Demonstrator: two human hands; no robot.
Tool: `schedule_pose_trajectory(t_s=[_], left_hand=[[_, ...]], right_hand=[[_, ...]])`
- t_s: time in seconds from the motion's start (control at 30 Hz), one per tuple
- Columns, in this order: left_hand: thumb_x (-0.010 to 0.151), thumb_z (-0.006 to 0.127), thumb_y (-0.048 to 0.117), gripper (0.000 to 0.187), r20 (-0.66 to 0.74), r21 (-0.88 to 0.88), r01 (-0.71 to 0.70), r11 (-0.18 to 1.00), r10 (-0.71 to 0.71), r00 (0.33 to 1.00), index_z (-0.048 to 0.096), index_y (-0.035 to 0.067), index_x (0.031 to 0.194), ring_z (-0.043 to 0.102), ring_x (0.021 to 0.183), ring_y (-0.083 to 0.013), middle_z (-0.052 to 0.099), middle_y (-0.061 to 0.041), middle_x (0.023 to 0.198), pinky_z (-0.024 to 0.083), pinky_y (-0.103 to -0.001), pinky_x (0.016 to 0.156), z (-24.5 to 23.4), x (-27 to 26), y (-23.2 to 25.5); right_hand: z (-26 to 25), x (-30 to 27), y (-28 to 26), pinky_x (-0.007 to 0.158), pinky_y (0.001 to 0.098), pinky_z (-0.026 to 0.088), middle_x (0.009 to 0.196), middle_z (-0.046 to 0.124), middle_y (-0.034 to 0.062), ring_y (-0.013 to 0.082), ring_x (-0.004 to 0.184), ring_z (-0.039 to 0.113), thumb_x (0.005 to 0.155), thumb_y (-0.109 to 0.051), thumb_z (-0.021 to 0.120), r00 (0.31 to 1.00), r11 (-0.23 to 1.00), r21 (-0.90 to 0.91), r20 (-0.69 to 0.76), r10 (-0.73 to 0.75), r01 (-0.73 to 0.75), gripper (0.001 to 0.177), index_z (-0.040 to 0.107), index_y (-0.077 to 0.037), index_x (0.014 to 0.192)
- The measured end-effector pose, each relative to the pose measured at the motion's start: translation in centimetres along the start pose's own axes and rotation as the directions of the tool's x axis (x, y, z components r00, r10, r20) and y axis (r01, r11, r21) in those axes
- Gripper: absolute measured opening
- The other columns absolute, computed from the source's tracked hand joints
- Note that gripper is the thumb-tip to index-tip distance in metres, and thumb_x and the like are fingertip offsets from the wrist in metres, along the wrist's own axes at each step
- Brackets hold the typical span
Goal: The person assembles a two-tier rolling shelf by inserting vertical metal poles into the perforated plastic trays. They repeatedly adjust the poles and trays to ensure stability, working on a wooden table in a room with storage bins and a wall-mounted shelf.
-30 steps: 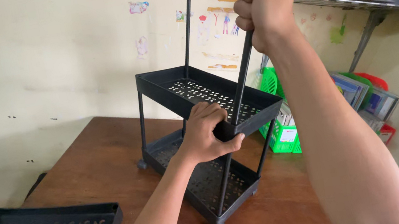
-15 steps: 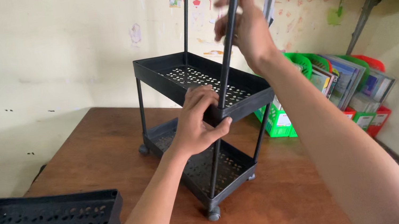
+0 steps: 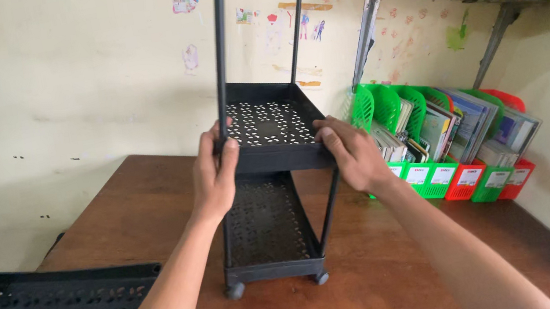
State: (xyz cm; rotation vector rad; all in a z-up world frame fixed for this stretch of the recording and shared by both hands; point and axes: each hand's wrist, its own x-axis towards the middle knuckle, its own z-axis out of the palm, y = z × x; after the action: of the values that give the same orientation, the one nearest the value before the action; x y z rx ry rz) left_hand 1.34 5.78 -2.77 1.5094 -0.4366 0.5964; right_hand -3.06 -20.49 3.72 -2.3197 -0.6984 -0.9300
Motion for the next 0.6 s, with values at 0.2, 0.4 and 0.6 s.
schedule_pose_trajectory(t_s=[0.2, 0.4, 0.6], left_hand=[[0.110, 0.051, 0.019, 0.045, -0.349, 0.253, -0.382, 0.889, 0.453, 0.821, 0.038, -0.002, 0.148, 0.046, 0.137, -0.0293, 0.043, -0.025, 0.152, 0.036, -0.044, 0.114, -1.7, 0.8, 0.5], [0.108, 0.050, 0.017, 0.033, 0.116, 0.503, -0.643, 0.577, 0.692, 0.712, 0.058, 0.005, 0.137, 0.044, 0.146, -0.0363, 0.051, -0.017, 0.151, 0.026, -0.050, 0.119, 0.4, -1.5, 2.9], [0.101, 0.054, 0.017, 0.025, 0.060, 0.458, -0.694, 0.556, 0.759, 0.648, 0.061, 0.003, 0.122, 0.049, 0.136, -0.0357, 0.060, -0.015, 0.135, 0.028, -0.050, 0.115, 1.3, -3.4, 5.1]], right_hand=[[3.0, -1.6, -5.8, 0.111, 0.0493, 0.042, 0.125, 0.069, 0.0209, 0.0448, 0.133, 0.053, 0.108, -0.027, 0.048, 0.990, 0.995, -0.025, -0.101, -0.100, 0.098, 0.031, 0.064, -0.003, 0.117], [4.9, -2.3, -10.5, 0.112, 0.0489, 0.044, 0.133, 0.061, 0.0233, 0.0438, 0.131, 0.055, 0.099, -0.015, 0.061, 0.985, 0.989, 0.083, -0.133, -0.111, 0.122, 0.031, 0.056, 0.000, 0.126], [5.1, -4.0, -10.9, 0.121, 0.0505, 0.038, 0.149, 0.048, 0.0305, 0.0487, 0.145, 0.042, 0.086, 0.004, 0.054, 0.949, 0.933, 0.185, -0.125, -0.290, 0.310, 0.060, 0.043, 0.008, 0.145]])
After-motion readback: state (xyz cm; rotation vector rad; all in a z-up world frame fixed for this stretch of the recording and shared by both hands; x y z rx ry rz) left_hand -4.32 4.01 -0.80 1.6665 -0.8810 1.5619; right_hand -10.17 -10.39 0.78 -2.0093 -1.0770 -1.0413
